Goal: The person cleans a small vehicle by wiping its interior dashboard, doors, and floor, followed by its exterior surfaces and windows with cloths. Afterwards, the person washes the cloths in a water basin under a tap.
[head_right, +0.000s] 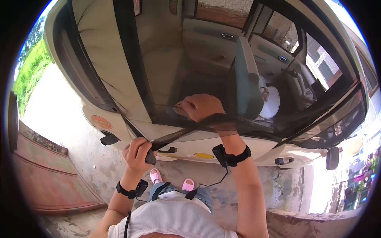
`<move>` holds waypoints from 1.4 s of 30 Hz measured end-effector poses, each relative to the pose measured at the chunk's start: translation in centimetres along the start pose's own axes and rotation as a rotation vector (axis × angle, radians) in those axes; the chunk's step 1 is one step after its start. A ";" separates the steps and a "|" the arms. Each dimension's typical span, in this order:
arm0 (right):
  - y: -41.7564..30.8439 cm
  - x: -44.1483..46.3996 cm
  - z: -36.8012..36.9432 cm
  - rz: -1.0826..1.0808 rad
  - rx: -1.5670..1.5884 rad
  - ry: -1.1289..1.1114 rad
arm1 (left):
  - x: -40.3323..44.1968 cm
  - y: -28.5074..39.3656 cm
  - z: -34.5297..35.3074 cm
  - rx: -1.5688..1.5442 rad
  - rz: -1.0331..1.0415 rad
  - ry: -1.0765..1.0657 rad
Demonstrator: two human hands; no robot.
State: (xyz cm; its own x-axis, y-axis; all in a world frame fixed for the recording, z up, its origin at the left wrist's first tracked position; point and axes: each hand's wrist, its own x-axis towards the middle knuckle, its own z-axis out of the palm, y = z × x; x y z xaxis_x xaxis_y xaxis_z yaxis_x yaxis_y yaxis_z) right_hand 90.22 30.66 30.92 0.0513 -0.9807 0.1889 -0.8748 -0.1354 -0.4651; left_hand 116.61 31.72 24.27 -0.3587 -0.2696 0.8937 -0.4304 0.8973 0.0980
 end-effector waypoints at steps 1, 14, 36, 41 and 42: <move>-0.7 1.3 0.2 -0.011 -0.005 -0.017 | -0.1 0.3 0.1 -0.007 -0.027 -0.017; -2.2 8.6 3.8 -0.254 -0.233 -0.465 | 1.2 -0.4 0.6 -0.092 -0.038 -0.030; 10.7 -9.8 -9.9 0.605 -0.708 -0.368 | 2.5 0.4 3.1 -0.073 0.065 -0.157; 13.4 -12.0 -10.8 0.990 -0.753 -0.025 | 1.9 0.4 3.0 -0.054 0.076 -0.183; 12.8 -12.0 -9.9 0.983 -0.755 -0.033 | 1.4 0.3 2.7 -0.050 0.067 -0.187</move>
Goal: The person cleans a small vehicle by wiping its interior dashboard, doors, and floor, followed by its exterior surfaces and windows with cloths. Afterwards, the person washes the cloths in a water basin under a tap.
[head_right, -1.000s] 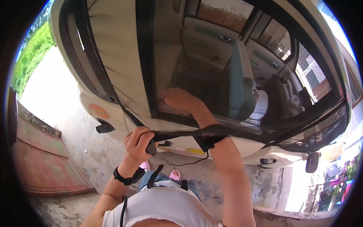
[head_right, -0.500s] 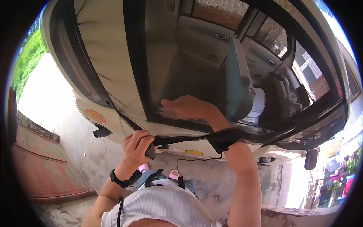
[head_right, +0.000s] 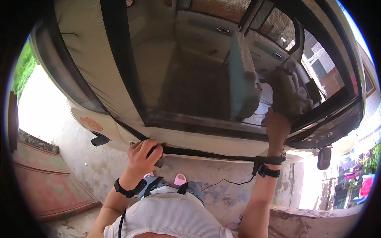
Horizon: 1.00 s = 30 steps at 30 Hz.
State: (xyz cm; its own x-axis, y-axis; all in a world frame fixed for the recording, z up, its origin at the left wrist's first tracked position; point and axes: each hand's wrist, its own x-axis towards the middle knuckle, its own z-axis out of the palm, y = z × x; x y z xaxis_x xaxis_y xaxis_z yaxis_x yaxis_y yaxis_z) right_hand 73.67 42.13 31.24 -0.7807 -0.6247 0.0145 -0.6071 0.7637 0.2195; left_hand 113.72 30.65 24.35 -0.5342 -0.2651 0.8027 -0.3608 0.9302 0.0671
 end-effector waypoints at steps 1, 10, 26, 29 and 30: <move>-1.4 -1.6 0.7 0.038 0.173 0.275 | -0.8 -0.2 -0.3 -0.003 0.008 0.034; -24.8 -13.1 5.4 -0.946 0.870 1.053 | -3.2 -0.8 -4.9 0.011 -0.003 0.057; -25.4 -16.3 4.3 -0.728 0.587 0.666 | -3.1 -0.1 -4.5 -0.041 -0.124 0.056; -27.4 -16.6 4.0 -0.711 0.622 0.681 | -2.9 0.0 -4.1 -0.088 -0.142 0.017; -27.2 -16.4 4.1 -0.718 0.699 0.664 | -2.9 0.0 -4.0 -0.070 -0.159 0.025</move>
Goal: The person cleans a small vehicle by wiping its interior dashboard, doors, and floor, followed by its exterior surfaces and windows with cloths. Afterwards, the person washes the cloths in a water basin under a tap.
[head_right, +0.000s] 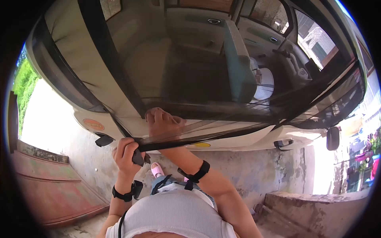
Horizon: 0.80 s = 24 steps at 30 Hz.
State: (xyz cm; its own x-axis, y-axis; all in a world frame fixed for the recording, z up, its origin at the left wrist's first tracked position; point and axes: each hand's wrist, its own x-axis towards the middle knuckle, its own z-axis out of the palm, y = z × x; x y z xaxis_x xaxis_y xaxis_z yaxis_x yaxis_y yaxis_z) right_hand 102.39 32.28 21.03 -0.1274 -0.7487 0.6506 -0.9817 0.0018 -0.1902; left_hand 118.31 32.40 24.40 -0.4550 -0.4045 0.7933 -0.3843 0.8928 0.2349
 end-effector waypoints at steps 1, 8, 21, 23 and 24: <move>0.4 0.1 -0.8 0.018 -0.013 0.006 | 0.1 -0.1 0.1 0.016 -0.012 0.008; 10.2 -3.4 -7.5 -0.003 -0.008 -0.086 | -0.1 -0.6 0.0 0.031 0.001 0.006; 23.6 -12.6 -11.1 0.803 -0.508 0.281 | 0.4 -0.2 1.3 0.077 -0.005 0.007; 23.3 -12.5 -13.5 0.909 -0.403 0.148 | 0.7 -0.7 1.6 0.067 0.029 0.011; 23.6 -12.4 -13.5 0.921 -0.413 0.165 | 0.6 -0.8 1.9 0.067 0.028 0.024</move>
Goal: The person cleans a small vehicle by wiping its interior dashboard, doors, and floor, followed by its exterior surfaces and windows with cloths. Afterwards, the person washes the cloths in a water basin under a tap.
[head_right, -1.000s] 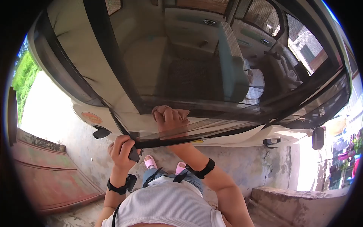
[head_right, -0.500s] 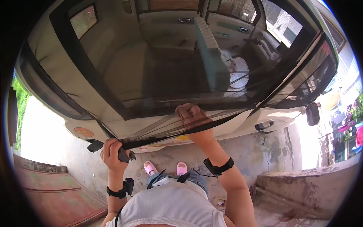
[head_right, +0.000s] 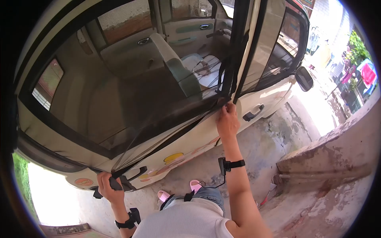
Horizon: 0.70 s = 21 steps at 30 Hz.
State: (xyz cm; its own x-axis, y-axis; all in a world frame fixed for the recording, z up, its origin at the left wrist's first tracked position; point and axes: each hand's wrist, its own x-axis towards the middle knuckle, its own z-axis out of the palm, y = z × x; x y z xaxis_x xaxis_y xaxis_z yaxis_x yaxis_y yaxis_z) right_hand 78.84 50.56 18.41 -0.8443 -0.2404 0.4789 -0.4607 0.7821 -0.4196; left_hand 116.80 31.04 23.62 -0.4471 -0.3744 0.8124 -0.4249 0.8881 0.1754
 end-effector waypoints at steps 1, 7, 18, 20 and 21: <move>-0.2 0.1 0.6 0.002 0.042 0.005 | -0.4 -0.3 0.2 -0.003 -0.026 -0.040; -9.1 -9.2 1.6 -0.501 0.437 -0.101 | 0.4 1.1 2.3 -0.046 -0.233 -0.306; 2.7 3.8 -7.8 0.328 1.765 0.295 | 0.2 1.1 0.1 0.065 -0.167 -0.526; 3.2 8.3 -9.5 0.243 1.800 0.300 | 1.0 2.3 0.4 0.004 -0.247 -0.515; 2.6 8.9 -9.4 0.240 1.806 0.306 | 1.5 2.9 0.8 -0.019 -0.197 -0.470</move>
State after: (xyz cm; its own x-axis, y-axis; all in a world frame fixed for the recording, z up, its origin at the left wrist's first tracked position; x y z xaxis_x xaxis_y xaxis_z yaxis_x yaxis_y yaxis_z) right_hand 72.66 55.89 28.82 -0.9497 0.0309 0.3115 -0.2240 -0.7623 -0.6072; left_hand 114.26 32.85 24.95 -0.6679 -0.6106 0.4256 -0.5242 0.7918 0.3134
